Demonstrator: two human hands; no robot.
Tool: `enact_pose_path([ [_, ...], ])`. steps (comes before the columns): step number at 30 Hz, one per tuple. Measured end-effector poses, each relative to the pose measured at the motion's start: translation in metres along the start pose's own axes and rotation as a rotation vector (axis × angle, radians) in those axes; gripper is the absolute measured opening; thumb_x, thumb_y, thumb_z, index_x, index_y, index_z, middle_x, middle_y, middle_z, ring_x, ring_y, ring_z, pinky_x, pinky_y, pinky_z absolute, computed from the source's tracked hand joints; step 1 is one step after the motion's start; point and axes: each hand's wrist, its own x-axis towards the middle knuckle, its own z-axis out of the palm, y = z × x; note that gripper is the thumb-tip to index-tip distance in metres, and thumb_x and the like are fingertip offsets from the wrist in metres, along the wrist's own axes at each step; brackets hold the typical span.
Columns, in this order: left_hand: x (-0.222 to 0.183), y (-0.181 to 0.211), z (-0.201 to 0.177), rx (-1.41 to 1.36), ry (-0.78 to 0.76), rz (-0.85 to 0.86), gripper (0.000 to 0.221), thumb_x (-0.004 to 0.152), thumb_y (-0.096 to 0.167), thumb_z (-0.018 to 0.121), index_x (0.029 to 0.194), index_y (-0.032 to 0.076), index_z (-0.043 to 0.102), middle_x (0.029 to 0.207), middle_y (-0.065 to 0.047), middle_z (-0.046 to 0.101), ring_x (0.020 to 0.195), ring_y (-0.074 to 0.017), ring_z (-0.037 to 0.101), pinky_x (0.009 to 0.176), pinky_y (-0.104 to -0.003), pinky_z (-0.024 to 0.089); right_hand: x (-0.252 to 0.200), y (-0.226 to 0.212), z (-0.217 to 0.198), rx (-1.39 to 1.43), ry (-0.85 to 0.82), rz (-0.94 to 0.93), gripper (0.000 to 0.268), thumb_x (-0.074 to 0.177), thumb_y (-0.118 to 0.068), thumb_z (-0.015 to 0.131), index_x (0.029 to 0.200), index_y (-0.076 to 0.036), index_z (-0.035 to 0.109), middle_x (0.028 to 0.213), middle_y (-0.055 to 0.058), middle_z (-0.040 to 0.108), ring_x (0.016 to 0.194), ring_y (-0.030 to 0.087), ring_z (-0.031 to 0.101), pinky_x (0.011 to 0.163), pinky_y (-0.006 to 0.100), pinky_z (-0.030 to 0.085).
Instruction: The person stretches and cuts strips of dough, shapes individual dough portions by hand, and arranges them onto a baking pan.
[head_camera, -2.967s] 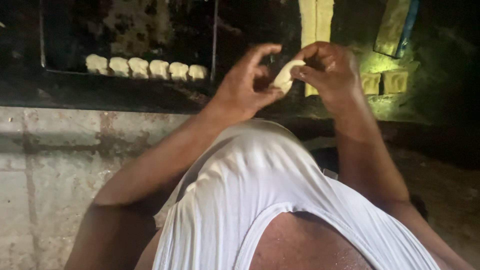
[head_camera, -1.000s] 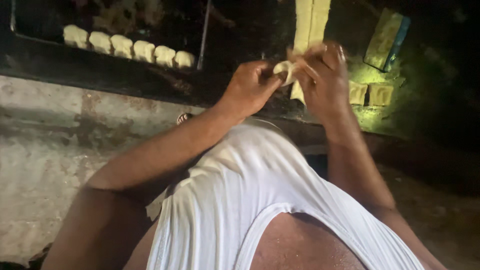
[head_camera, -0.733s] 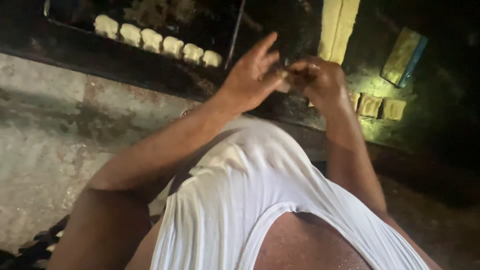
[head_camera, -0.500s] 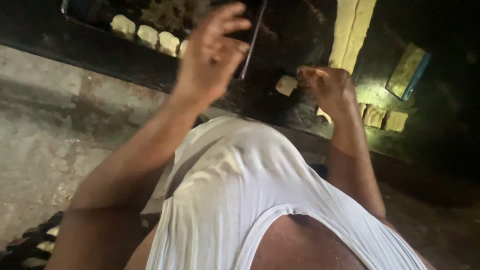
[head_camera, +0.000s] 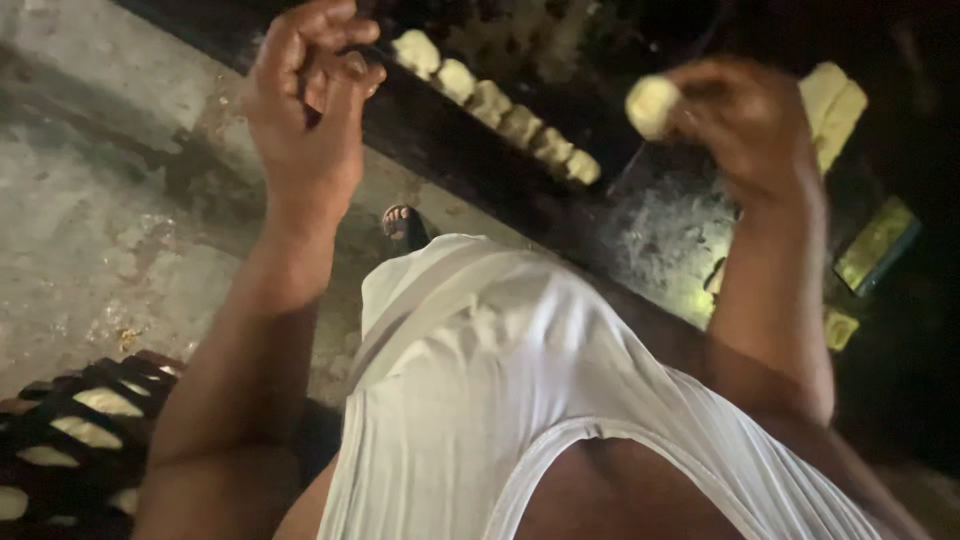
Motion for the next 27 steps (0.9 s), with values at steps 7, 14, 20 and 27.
enact_pose_path([
  [7, -0.007, 0.004, -0.032, 0.231, 0.029, 0.072, 0.027, 0.113, -0.004, 0.060, 0.139, 0.003, 0.058, 0.127, -0.009, 0.071, 0.107, -0.0106, 0.071, 0.091, -0.023, 0.060, 0.149, -0.029, 0.149, -0.056, -0.161, -0.251, 0.027, 0.102, -0.022, 0.079, 0.116, -0.002, 0.067, 0.111, 0.008, 0.072, 0.103, 0.021, 0.071, 0.086, 0.037, 0.058],
  [14, 0.006, 0.004, -0.041, 0.831, -0.029, 0.392, 0.032, 0.100, -0.005, 0.069, 0.131, 0.003, 0.064, 0.129, -0.012, 0.070, 0.122, -0.0256, 0.063, 0.107, -0.041, 0.051, 0.147, -0.064, 0.206, -0.596, -0.173, -0.159, 0.033, 0.100, -0.034, 0.071, 0.125, -0.012, 0.070, 0.111, 0.005, 0.078, 0.097, 0.024, 0.074, 0.083, 0.042, 0.056],
  [20, 0.034, -0.001, -0.026, 1.050, -0.224, 0.517, 0.023, 0.093, 0.006, 0.074, 0.116, 0.003, 0.075, 0.133, -0.009, 0.070, 0.134, -0.0359, 0.048, 0.107, -0.053, 0.045, 0.074, -0.056, 0.106, -0.461, -0.017, -0.311, 0.028, 0.118, -0.019, 0.061, 0.142, -0.008, 0.067, 0.132, 0.010, 0.074, 0.114, 0.022, 0.075, 0.097, 0.035, 0.060],
  [27, 0.057, -0.017, -0.025, 1.175, -0.475, 0.460, 0.018, 0.096, 0.017, 0.080, 0.108, 0.005, 0.074, 0.121, -0.009, 0.072, 0.130, -0.0336, 0.053, 0.115, -0.057, 0.041, -0.072, 0.019, 0.001, -0.391, 0.269, -0.122, 0.026, 0.110, 0.004, 0.055, 0.132, 0.002, 0.068, 0.127, 0.016, 0.075, 0.118, 0.022, 0.073, 0.101, 0.035, 0.061],
])
